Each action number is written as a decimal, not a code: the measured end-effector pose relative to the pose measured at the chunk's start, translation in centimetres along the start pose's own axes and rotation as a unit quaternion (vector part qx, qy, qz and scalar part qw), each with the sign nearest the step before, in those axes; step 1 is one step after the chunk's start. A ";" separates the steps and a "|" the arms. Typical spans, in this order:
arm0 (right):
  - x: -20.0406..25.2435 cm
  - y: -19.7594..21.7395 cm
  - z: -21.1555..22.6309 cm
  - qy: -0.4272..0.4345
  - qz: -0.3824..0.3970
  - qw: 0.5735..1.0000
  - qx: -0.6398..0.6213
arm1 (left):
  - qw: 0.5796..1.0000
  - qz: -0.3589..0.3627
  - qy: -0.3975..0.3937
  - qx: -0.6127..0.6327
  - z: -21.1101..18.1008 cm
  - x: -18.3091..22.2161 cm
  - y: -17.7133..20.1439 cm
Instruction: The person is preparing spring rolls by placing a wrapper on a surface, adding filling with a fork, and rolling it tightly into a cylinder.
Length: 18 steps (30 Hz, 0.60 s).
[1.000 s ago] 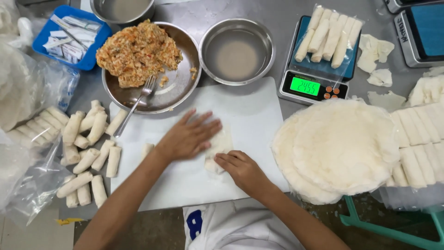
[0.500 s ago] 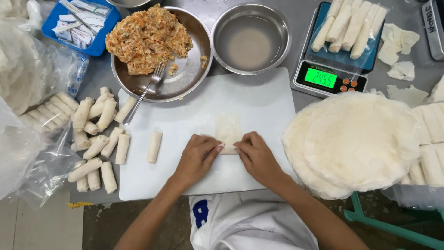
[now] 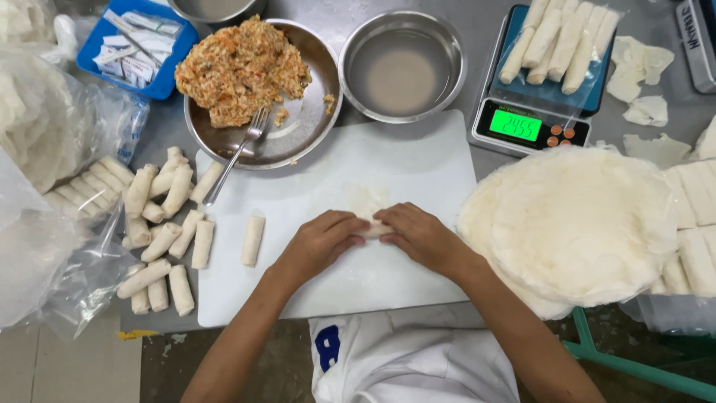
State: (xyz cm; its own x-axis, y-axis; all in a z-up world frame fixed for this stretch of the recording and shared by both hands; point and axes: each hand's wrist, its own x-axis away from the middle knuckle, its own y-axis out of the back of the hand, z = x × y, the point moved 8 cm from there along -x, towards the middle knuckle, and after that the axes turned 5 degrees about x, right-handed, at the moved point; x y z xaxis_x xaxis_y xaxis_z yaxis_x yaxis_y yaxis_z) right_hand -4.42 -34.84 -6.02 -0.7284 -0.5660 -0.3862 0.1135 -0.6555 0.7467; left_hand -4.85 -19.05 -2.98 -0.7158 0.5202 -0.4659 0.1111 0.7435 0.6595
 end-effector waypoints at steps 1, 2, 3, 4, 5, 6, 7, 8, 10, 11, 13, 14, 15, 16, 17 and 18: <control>-0.1 0.8 0.8 0.001 -0.002 1.000 0.003 | 1.000 -0.001 -0.003 0.000 -0.5 0.0 0.2; 0.2 1.4 2.1 0.019 -0.003 0.999 0.037 | 1.000 0.013 -0.003 -0.001 -1.3 0.4 0.2; 0.5 1.9 3.5 0.038 -0.004 0.997 0.070 | 1.000 0.026 -0.002 -0.001 -2.0 0.9 0.2; 1.2 1.2 3.4 0.041 -0.006 0.996 0.073 | 1.000 0.024 -0.005 -0.003 -2.3 1.0 0.0; 1.8 0.5 3.0 0.031 -0.005 0.996 0.089 | 1.000 0.020 0.014 -0.001 -2.2 1.2 -0.3; 2.9 -0.5 2.9 0.017 -0.002 0.995 0.102 | 0.999 0.019 0.037 0.003 -2.3 1.8 -0.6; 2.6 -0.6 2.6 0.017 -0.001 0.995 0.101 | 0.999 0.019 0.038 0.004 -1.9 1.7 -0.9; 2.7 -0.8 2.4 0.012 -0.005 0.994 0.110 | 0.999 0.023 0.044 -0.019 -1.7 1.8 -1.2; 3.2 -1.2 2.6 0.008 -0.008 0.993 0.118 | 0.997 0.028 0.051 -0.042 -1.8 2.5 -1.6; 3.7 -1.4 3.0 0.006 -0.003 0.993 0.115 | 0.997 0.031 0.068 -0.032 -2.0 3.2 -1.8; 3.9 -1.3 3.2 0.006 -0.002 0.993 0.116 | 0.996 0.034 0.080 -0.023 -2.0 3.3 -2.0; 3.9 -1.3 3.3 0.003 -0.005 0.994 0.112 | 0.995 0.035 0.088 -0.023 -2.0 3.3 -2.0; 3.9 -1.3 3.4 0.001 -0.007 0.994 0.109 | 0.995 0.035 0.096 -0.022 -1.9 3.3 -2.1; 4.2 -1.1 3.9 0.001 -0.007 0.994 0.110 | 0.995 0.035 0.095 -0.021 -2.4 3.6 -2.0; 4.5 -1.0 4.4 -0.005 -0.007 0.994 0.107 | 0.994 0.034 0.101 -0.005 -2.7 4.0 -1.9; 4.9 -0.8 4.9 -0.011 -0.005 0.995 0.104 | 0.994 0.033 0.108 0.013 -3.1 4.3 -2.0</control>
State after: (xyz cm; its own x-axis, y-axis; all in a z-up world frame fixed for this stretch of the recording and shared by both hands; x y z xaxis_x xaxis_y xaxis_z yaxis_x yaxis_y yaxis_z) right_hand -11.38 -34.67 -5.86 -0.7441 -0.5468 -0.3840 -0.0342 -0.5428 0.8392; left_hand -10.33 -19.61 -4.47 -0.8371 0.4678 -0.2835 0.1777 0.7228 0.6678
